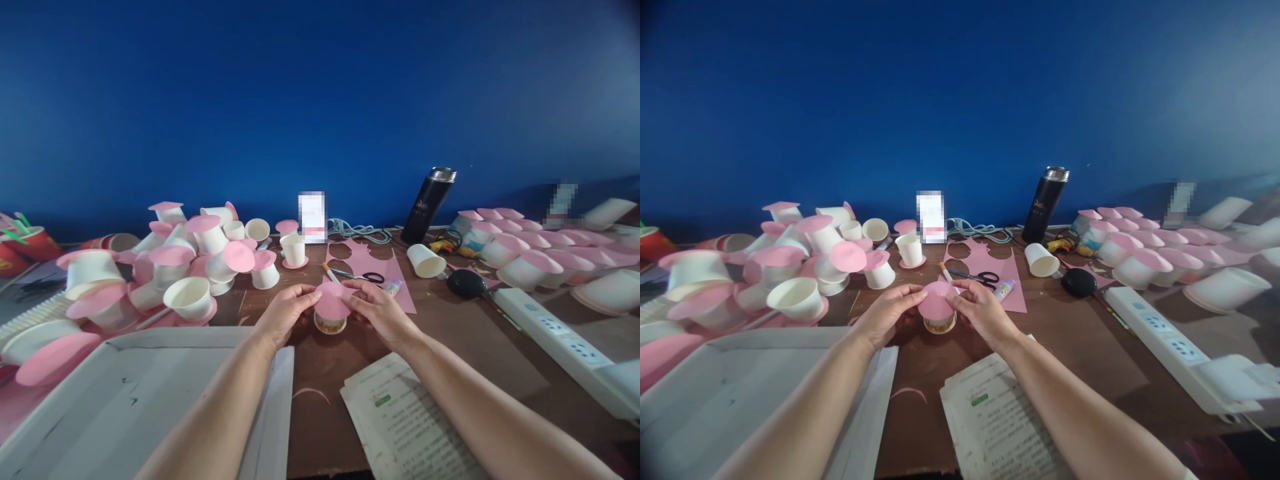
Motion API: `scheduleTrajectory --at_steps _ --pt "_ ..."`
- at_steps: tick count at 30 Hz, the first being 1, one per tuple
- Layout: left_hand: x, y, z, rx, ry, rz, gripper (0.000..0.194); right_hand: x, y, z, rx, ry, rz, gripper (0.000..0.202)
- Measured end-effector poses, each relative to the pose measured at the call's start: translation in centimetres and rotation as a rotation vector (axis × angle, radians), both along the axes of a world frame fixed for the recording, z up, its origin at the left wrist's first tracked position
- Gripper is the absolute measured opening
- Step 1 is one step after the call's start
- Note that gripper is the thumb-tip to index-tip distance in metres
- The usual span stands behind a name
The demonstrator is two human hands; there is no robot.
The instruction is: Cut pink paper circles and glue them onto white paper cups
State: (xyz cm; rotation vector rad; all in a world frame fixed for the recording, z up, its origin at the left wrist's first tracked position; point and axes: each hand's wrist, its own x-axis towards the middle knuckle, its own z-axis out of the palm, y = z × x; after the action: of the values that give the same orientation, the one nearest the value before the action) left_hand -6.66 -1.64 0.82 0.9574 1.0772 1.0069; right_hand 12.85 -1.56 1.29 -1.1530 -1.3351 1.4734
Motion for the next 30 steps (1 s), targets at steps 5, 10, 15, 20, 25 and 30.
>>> scheduleTrajectory --at_steps 5,10,15,20,25,30 --pt "0.2 0.0 0.2 -0.039 -0.011 0.014 0.038 0.0 0.0 -0.1 -0.047 0.064 0.053 0.038" --pt "0.5 -0.1 0.6 -0.086 -0.021 0.033 0.040 0.1 -0.1 0.2 -0.107 0.062 0.061 0.036" --pt "0.5 -0.1 0.6 -0.096 -0.002 0.032 0.039 0.1 0.0 0.4 -0.131 0.065 0.071 0.039" --pt "0.5 0.0 0.5 -0.088 0.015 0.037 0.038 0.0 0.1 0.6 -0.144 0.072 0.087 0.043" --pt "0.4 0.2 -0.1 -0.070 0.008 0.032 0.038 0.1 0.1 0.4 -0.138 0.072 0.096 0.041" --pt "0.2 0.4 -0.7 -0.007 0.034 0.055 0.039 0.1 0.0 0.2 -0.075 0.023 0.073 0.040"
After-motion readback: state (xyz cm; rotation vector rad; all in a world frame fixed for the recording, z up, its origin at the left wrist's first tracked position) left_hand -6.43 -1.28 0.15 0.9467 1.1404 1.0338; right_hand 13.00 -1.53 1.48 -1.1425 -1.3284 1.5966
